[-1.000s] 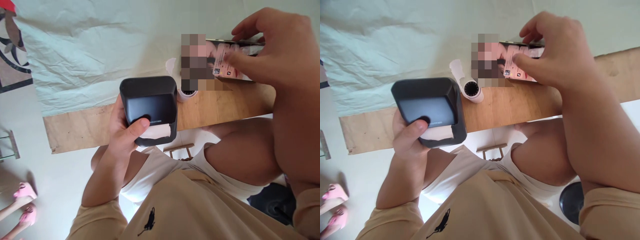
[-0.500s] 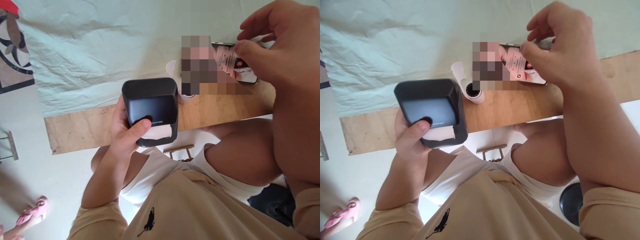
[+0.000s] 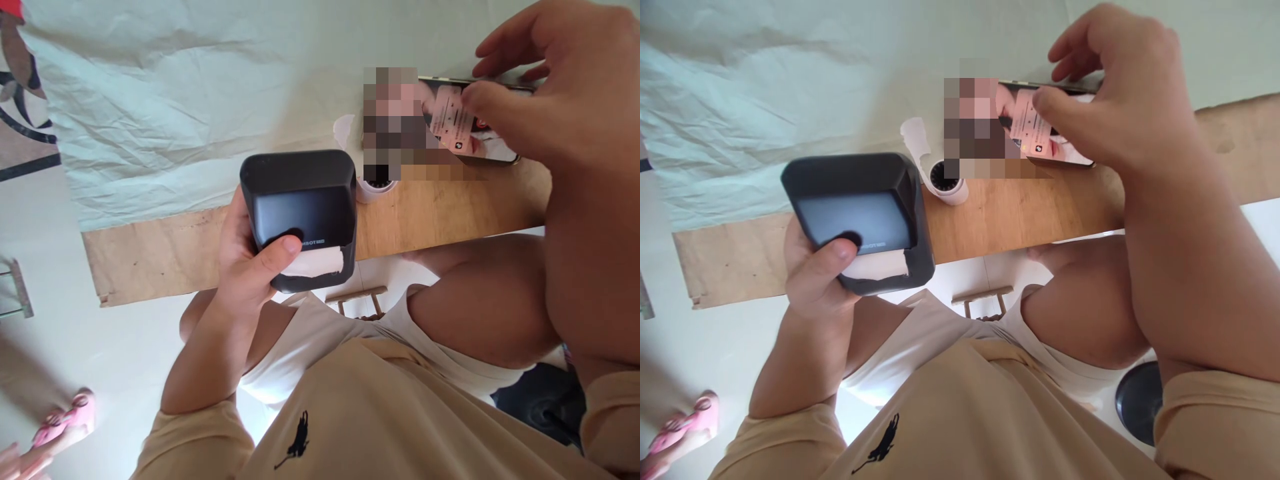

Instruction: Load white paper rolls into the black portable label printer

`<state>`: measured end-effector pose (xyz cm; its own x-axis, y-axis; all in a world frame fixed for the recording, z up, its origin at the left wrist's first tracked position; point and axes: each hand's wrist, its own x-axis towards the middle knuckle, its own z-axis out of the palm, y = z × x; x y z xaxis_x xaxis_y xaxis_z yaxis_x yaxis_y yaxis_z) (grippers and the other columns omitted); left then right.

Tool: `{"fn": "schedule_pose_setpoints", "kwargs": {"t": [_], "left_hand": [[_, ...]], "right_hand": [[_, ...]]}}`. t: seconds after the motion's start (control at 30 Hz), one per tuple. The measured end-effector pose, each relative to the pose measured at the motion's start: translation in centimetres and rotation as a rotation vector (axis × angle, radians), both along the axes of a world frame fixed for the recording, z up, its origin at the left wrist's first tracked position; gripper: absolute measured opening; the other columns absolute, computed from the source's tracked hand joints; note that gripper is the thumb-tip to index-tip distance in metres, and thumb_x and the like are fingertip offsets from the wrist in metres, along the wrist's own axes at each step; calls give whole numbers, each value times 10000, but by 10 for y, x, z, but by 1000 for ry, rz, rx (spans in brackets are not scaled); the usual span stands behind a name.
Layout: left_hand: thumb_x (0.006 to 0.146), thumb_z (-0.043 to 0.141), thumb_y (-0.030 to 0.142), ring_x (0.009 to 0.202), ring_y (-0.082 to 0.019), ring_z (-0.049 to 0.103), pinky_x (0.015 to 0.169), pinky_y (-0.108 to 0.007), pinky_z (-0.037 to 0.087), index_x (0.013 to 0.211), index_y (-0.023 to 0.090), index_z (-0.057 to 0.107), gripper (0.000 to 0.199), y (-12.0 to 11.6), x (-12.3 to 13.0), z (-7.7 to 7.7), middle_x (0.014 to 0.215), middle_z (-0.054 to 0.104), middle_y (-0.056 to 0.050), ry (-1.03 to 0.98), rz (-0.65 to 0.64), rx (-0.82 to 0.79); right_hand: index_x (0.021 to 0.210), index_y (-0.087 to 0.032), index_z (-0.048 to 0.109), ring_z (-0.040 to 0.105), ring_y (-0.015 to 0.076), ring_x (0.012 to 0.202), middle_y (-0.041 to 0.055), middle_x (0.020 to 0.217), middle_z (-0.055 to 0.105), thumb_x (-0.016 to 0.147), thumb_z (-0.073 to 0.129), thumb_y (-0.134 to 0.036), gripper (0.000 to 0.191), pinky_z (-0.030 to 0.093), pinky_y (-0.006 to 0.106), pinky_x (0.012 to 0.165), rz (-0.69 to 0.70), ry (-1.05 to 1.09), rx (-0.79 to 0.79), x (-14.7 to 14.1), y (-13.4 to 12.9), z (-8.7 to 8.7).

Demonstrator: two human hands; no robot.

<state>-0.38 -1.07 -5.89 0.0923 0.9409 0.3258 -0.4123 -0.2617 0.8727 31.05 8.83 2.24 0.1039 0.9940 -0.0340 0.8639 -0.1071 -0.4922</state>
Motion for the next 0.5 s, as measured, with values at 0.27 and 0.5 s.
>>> {"fn": "schedule_pose_setpoints", "kwargs": {"t": [0.27, 0.5], "left_hand": [[872, 769, 331, 894, -226, 769, 695, -328, 662, 1453, 194, 719, 599, 0, -1, -2, 1153, 778, -110, 61, 4, -6], [892, 775, 377, 873, -232, 755, 686, -330, 639, 1433, 221, 728, 565, -5, -2, -4, 1138, 791, -115, 32, 21, -52]], "right_hand": [[1550, -435, 531, 537, 386, 1462, 32, 1517, 599, 683, 934, -546, 963, 423, 659, 1277, 378, -195, -68, 21, 4, -10], [1563, -444, 522, 563, 389, 1430, 59, 1526, 597, 642, 925, -514, 1008, 453, 632, 1194, 282, -162, -74, 25, 12, -18]]}}
